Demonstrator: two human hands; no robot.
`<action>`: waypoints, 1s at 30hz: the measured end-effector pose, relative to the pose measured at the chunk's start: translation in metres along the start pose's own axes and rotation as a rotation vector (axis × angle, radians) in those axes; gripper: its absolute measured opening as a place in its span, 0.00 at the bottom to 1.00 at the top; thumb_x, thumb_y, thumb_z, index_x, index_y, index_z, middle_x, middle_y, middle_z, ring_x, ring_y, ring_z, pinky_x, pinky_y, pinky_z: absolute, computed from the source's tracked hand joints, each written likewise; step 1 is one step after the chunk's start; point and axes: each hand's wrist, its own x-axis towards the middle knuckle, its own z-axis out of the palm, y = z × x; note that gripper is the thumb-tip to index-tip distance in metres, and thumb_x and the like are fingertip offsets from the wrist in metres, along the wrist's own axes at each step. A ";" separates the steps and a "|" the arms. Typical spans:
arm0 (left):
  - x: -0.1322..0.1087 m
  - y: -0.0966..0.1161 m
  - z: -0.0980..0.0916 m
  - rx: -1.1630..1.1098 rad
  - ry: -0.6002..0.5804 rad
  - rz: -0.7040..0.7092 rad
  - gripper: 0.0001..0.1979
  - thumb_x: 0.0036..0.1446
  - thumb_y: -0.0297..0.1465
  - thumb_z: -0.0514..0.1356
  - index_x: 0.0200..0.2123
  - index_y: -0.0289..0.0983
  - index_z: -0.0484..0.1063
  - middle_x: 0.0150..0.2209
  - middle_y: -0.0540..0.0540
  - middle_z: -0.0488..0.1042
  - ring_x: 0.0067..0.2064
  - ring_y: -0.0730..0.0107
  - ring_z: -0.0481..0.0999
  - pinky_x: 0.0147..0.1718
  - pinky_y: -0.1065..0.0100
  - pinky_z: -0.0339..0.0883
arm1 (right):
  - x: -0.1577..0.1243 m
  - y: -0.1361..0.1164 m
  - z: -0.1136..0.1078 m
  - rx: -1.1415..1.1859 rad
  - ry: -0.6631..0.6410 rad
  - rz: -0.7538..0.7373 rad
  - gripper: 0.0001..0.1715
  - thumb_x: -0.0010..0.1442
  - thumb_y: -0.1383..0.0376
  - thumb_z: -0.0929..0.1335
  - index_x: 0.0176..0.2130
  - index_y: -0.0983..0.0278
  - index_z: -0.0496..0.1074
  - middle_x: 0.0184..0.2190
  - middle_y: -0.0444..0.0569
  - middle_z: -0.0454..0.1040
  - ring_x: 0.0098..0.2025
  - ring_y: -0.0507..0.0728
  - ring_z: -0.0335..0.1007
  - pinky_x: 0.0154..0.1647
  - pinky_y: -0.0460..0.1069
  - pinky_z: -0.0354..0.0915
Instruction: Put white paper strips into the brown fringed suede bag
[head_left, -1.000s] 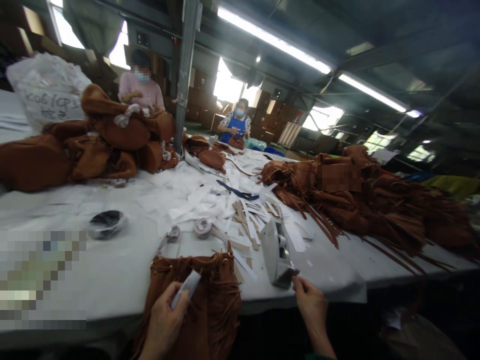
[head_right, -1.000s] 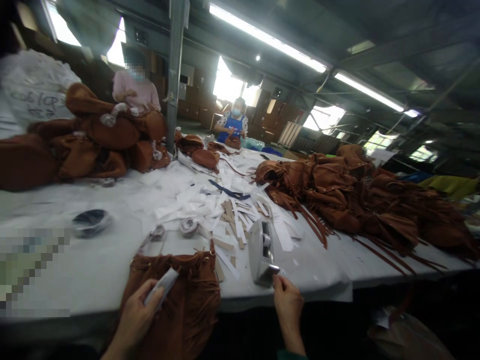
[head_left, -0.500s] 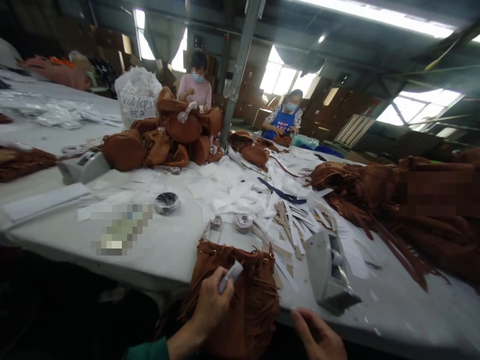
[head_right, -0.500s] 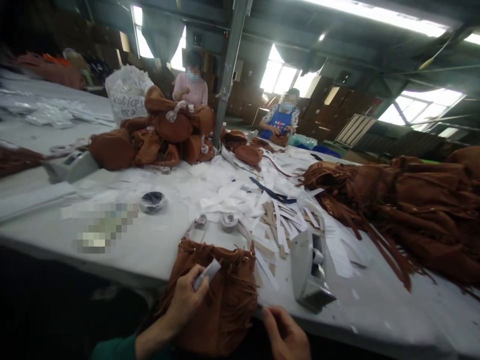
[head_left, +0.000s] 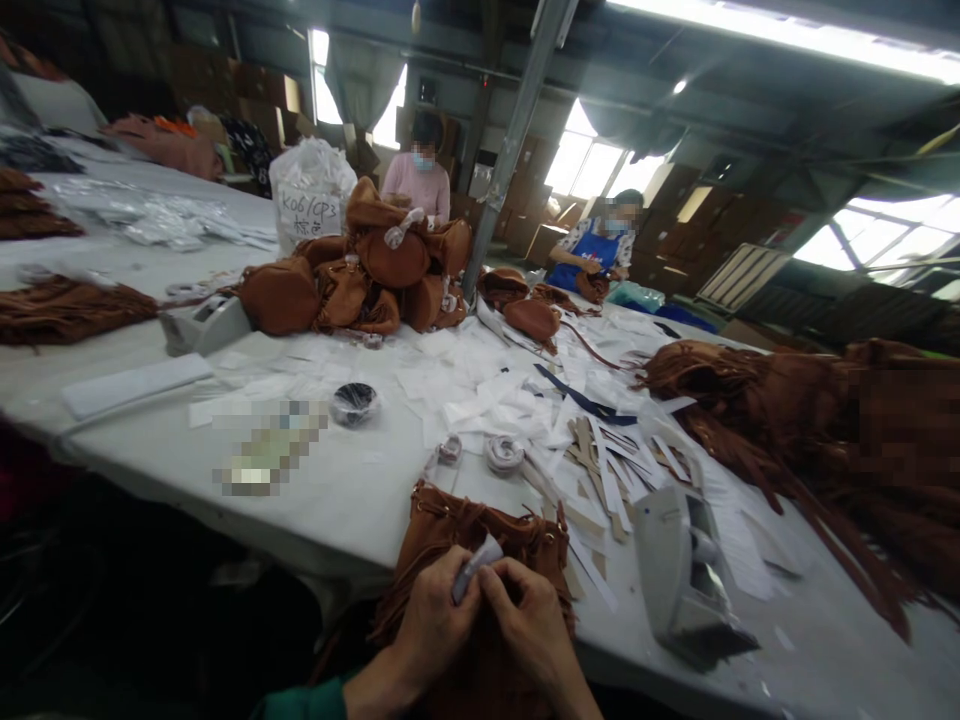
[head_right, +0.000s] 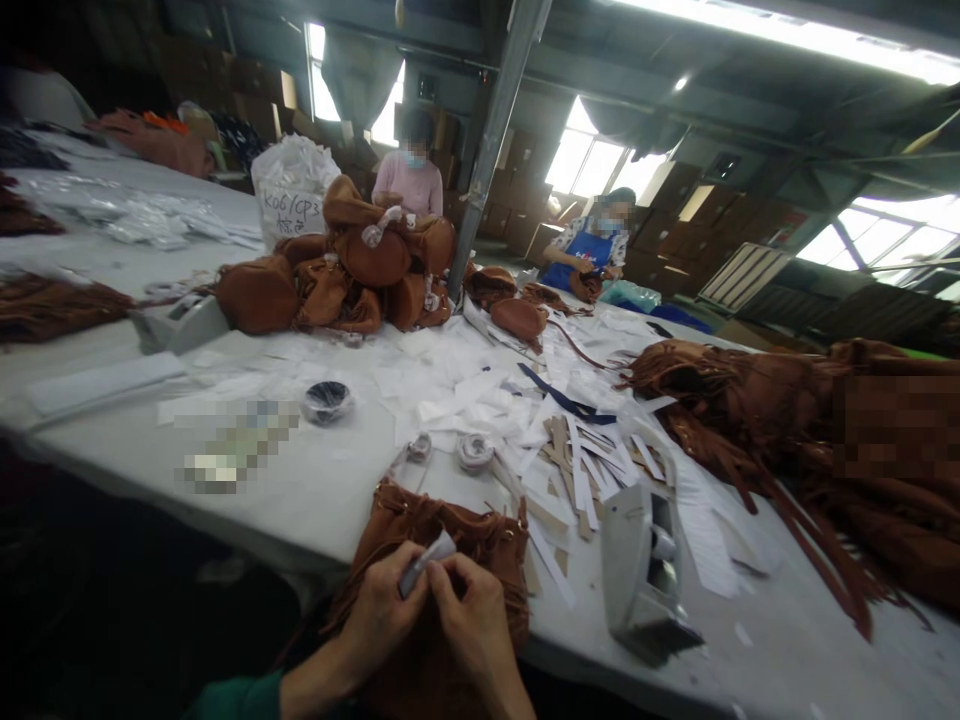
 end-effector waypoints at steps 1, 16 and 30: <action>0.000 0.000 0.000 0.004 -0.003 0.007 0.06 0.61 0.31 0.51 0.33 0.38 0.65 0.28 0.48 0.71 0.30 0.67 0.72 0.31 0.68 0.60 | 0.001 0.001 0.002 -0.014 0.014 0.012 0.23 0.59 0.50 0.63 0.27 0.65 0.72 0.25 0.46 0.74 0.30 0.55 0.68 0.34 0.47 0.60; -0.002 -0.003 0.000 -0.075 0.003 -0.072 0.13 0.60 0.31 0.53 0.48 0.38 0.62 0.36 0.43 0.76 0.37 0.61 0.76 0.37 0.66 0.64 | 0.018 0.007 0.029 -0.062 0.162 0.232 0.24 0.51 0.51 0.64 0.14 0.63 0.61 0.14 0.44 0.63 0.21 0.53 0.59 0.24 0.48 0.52; 0.004 0.012 0.002 -0.324 0.115 -0.305 0.07 0.55 0.33 0.56 0.36 0.36 0.66 0.29 0.48 0.74 0.30 0.67 0.74 0.30 0.69 0.68 | 0.006 0.029 0.013 0.536 0.066 0.310 0.29 0.41 0.47 0.75 0.30 0.71 0.78 0.18 0.44 0.69 0.20 0.48 0.57 0.22 0.44 0.53</action>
